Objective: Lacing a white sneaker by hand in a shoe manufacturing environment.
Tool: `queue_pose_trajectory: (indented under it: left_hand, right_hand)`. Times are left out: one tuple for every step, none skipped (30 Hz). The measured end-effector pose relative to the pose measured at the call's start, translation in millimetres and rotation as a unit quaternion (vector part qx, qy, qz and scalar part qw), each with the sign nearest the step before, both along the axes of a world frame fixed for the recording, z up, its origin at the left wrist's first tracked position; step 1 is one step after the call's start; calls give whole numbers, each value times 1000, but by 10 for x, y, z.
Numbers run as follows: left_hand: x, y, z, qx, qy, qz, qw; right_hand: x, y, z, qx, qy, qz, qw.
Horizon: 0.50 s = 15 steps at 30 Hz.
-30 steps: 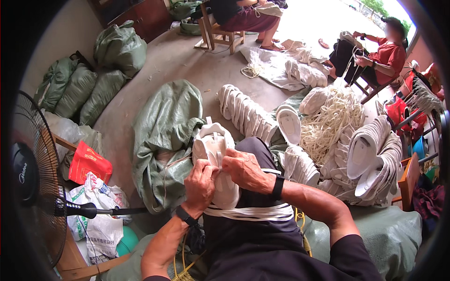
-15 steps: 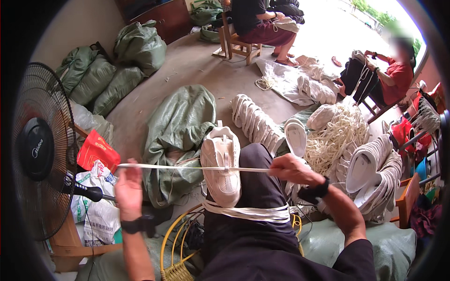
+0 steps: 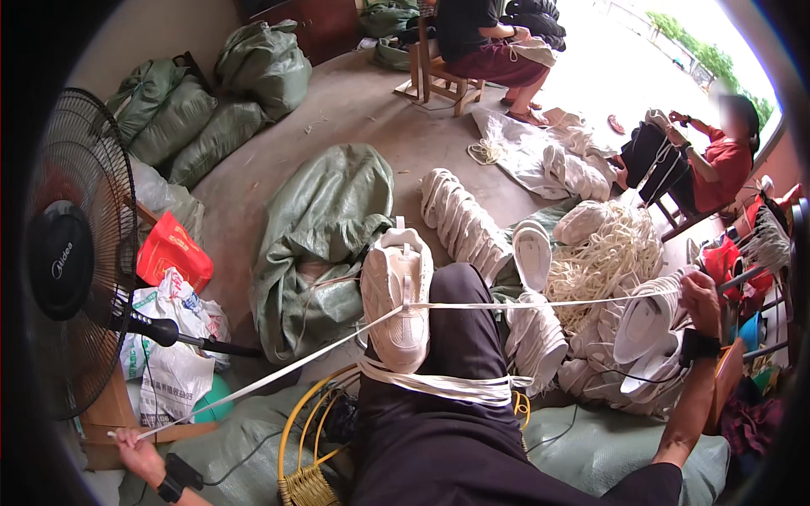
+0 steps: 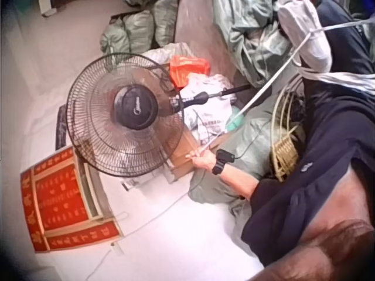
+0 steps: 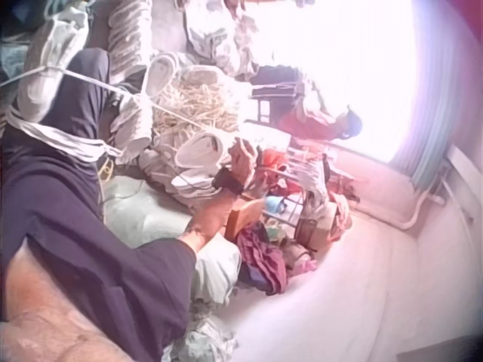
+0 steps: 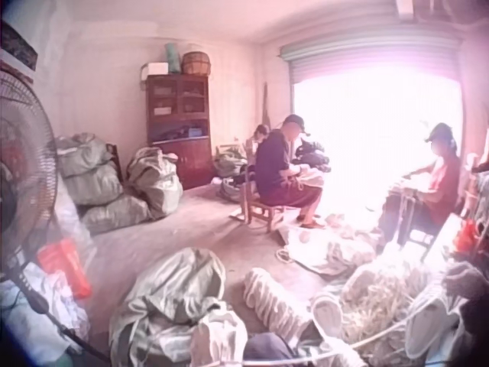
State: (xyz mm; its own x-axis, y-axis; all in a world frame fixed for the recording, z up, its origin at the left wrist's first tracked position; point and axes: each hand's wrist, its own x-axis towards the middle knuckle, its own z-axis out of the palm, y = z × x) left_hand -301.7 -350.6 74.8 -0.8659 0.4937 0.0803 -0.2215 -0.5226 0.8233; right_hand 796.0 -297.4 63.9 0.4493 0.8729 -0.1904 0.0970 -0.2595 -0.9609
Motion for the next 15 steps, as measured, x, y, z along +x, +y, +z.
queue_pose_trajectory:
  left_hand:
    - [-3, -41, 132, -25, 23, 23, 999]
    - [84, -285, 335, -23, 21, 72, 997]
    - [-61, -164, 391, -21, 41, 70, 997]
    - [-233, -149, 442, -21, 58, 76, 995]
    - [-269, -362, 535, -21, 54, 91, 994]
    - [-340, -250, 595, -23, 57, 127, 990]
    - [-401, -134, 584, -25, 59, 163, 984]
    - [-614, -90, 492, -26, 55, 159, 986]
    - [-1074, -168, 426, -81, 169, 188, 964]
    - [-1538, -299, 497, -133, 286, 218, 924]
    - [-1849, -555, 942, -109, 356, 181, 910]
    - [-1897, -536, 822, -109, 349, 179, 913]
    - [-1859, -407, 645, -211, 440, 240, 839]
    - [-1784, -293, 502, -308, 522, 294, 739]
    - [-1695, -175, 434, -307, 519, 290, 743]
  right_hand:
    - [236, -107, 1, 24, 7, 1, 1000]
    - [371, -51, 36, 51, -2, 15, 999]
    - [634, -265, 28, 77, -8, -3, 997]
    - [798, -412, 57, 103, -16, -13, 995]
    - [834, -338, 117, 104, -18, 3, 994]
    - [941, -463, 166, 115, -39, -20, 992]
    - [1032, -599, 229, 126, -61, -43, 989]
    - [1134, -738, 300, 126, -66, -48, 989]
    - [1249, -849, 325, 114, -57, -30, 991]
    - [1348, -918, 265, 102, -40, -11, 994]
    - [1453, -896, -62, 92, -6, -47, 995]
    - [1415, -971, -11, 93, -14, -48, 994]
    - [1365, -1088, 98, 104, -19, -69, 992]
    - [1362, -1186, 172, 116, -23, -87, 989]
    - [1403, -1304, 176, 112, -58, -123, 984]
